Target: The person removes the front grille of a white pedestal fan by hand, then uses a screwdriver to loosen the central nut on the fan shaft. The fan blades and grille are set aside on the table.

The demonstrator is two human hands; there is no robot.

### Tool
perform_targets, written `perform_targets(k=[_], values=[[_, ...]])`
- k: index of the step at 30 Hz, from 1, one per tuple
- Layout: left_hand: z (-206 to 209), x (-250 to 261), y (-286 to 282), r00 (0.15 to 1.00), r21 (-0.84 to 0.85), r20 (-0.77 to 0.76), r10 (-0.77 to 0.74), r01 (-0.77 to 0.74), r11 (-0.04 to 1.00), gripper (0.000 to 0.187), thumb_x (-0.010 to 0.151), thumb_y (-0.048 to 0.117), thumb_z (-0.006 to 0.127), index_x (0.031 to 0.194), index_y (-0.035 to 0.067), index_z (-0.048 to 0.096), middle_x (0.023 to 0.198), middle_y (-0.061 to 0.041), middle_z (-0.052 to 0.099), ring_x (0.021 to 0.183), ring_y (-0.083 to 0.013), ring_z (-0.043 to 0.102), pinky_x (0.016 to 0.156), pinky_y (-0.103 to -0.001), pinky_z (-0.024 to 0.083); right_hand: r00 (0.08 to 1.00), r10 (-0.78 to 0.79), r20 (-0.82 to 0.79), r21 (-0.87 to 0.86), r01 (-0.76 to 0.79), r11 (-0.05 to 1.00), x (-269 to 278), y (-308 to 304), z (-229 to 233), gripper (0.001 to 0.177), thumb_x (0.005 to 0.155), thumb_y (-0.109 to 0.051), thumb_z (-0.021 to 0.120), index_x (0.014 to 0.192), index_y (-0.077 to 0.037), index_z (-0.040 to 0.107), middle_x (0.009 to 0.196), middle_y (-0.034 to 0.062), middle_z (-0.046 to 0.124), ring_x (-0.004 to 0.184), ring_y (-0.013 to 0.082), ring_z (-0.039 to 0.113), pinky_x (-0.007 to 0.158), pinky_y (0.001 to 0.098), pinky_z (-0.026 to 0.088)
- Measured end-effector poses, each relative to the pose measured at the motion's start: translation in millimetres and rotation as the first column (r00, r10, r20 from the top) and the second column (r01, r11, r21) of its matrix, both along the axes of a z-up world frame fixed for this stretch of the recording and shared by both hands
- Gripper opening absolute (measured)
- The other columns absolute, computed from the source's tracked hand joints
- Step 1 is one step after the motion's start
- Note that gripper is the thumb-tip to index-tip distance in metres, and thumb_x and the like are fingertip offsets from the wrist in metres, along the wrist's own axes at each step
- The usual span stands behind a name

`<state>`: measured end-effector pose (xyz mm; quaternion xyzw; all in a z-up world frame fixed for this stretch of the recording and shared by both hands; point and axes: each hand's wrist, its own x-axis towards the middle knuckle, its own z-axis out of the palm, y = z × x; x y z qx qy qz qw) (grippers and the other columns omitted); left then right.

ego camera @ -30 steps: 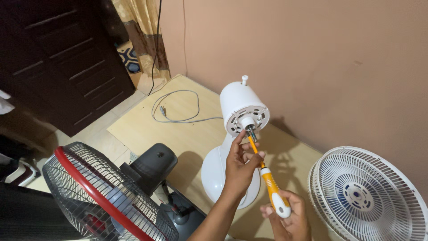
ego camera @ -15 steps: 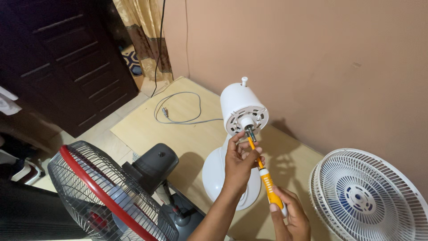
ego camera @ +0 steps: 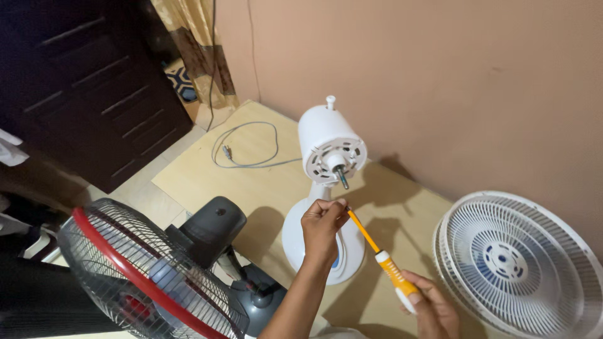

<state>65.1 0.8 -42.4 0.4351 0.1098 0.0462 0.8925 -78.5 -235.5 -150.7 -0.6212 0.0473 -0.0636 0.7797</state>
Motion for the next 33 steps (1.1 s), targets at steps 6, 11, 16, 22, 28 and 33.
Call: perform_targets(k=[6, 11, 16, 22, 28, 33], values=[[-37.8, -1.6, -10.0, 0.999, -0.086, 0.004, -0.036, 0.036, 0.996, 0.009, 0.089, 0.0, 0.064, 0.098, 0.004, 0.064, 0.088, -0.007, 0.072, 0.078, -0.0149, 0.068, 0.082, -0.034, 0.063, 0.989, -0.113, -0.092, 0.369, 0.14, 0.919, -22.6, -42.2, 17.0, 0.044, 0.094, -0.013, 0.049, 0.129, 0.011, 0.061, 0.109, 0.0355, 0.07, 0.07, 0.0256, 0.059, 0.062, 0.0369, 0.049], [-111.4, -15.1, -46.0, 0.98, 0.173, 0.019, -0.2, 0.194, 0.966, 0.016, 0.094, 0.0, 0.062, 0.108, -0.006, 0.068, 0.093, -0.008, 0.074, 0.082, -0.0151, 0.069, 0.082, -0.03, 0.059, 0.945, -0.327, 0.013, 0.298, 0.309, 0.903, -50.0, -59.0, 57.3, 0.039, 0.097, -0.013, 0.047, 0.125, 0.012, 0.055, 0.12, 0.0339, 0.061, 0.094, 0.0321, 0.066, 0.065, 0.0389, 0.046], [-182.4, -40.0, -87.3, 0.939, 0.528, 0.054, -0.339, 0.261, 0.808, 0.01, 0.095, 0.004, 0.067, 0.102, -0.003, 0.071, 0.095, -0.009, 0.075, 0.086, -0.014, 0.071, 0.08, -0.027, 0.06, 0.937, -0.349, 0.028, 0.455, 0.299, 0.839, -67.0, -73.7, 61.3, 0.04, 0.107, -0.019, 0.044, 0.131, 0.01, 0.058, 0.124, 0.0375, 0.062, 0.084, 0.0271, 0.055, 0.076, 0.0369, 0.045], [-204.2, -61.4, -107.7, 0.892, 0.951, 0.244, -0.38, -0.144, 0.272, 0.015, 0.073, -0.001, 0.079, 0.087, 0.005, 0.075, 0.095, -0.01, 0.071, 0.091, -0.0299, 0.065, 0.076, -0.04, 0.054, 0.927, -0.375, -0.033, 0.443, 0.35, 0.825, -88.0, -87.4, 55.1, 0.043, 0.105, -0.021, 0.044, 0.135, 0.007, 0.057, 0.123, 0.0368, 0.062, 0.082, 0.0267, 0.054, 0.076, 0.0371, 0.044], [-208.0, -67.0, -116.8, 0.877, 0.949, 0.291, -0.381, -0.216, 0.229, 0.015, 0.075, 0.002, 0.079, 0.087, 0.01, 0.076, 0.098, -0.003, 0.071, 0.094, -0.0276, 0.064, 0.078, -0.04, 0.055, 0.941, -0.339, -0.008, 0.494, 0.299, 0.817, -97.8, -91.6, 53.8, 0.042, 0.107, -0.021, 0.046, 0.136, 0.006, 0.058, 0.125, 0.0358, 0.062, 0.083, 0.0254, 0.054, 0.076, 0.0354, 0.044], [-207.2, -68.6, -115.0, 0.902, 0.957, 0.225, -0.369, -0.134, 0.257, 0.016, 0.079, 0.006, 0.08, 0.094, 0.01, 0.077, 0.102, -0.003, 0.071, 0.098, -0.0271, 0.063, 0.083, -0.039, 0.054, 0.942, -0.335, -0.01, 0.47, 0.3, 0.83, -93.2, -94.0, 54.5, 0.04, 0.107, -0.022, 0.046, 0.134, 0.004, 0.058, 0.123, 0.0341, 0.063, 0.081, 0.0239, 0.053, 0.075, 0.0352, 0.044]])
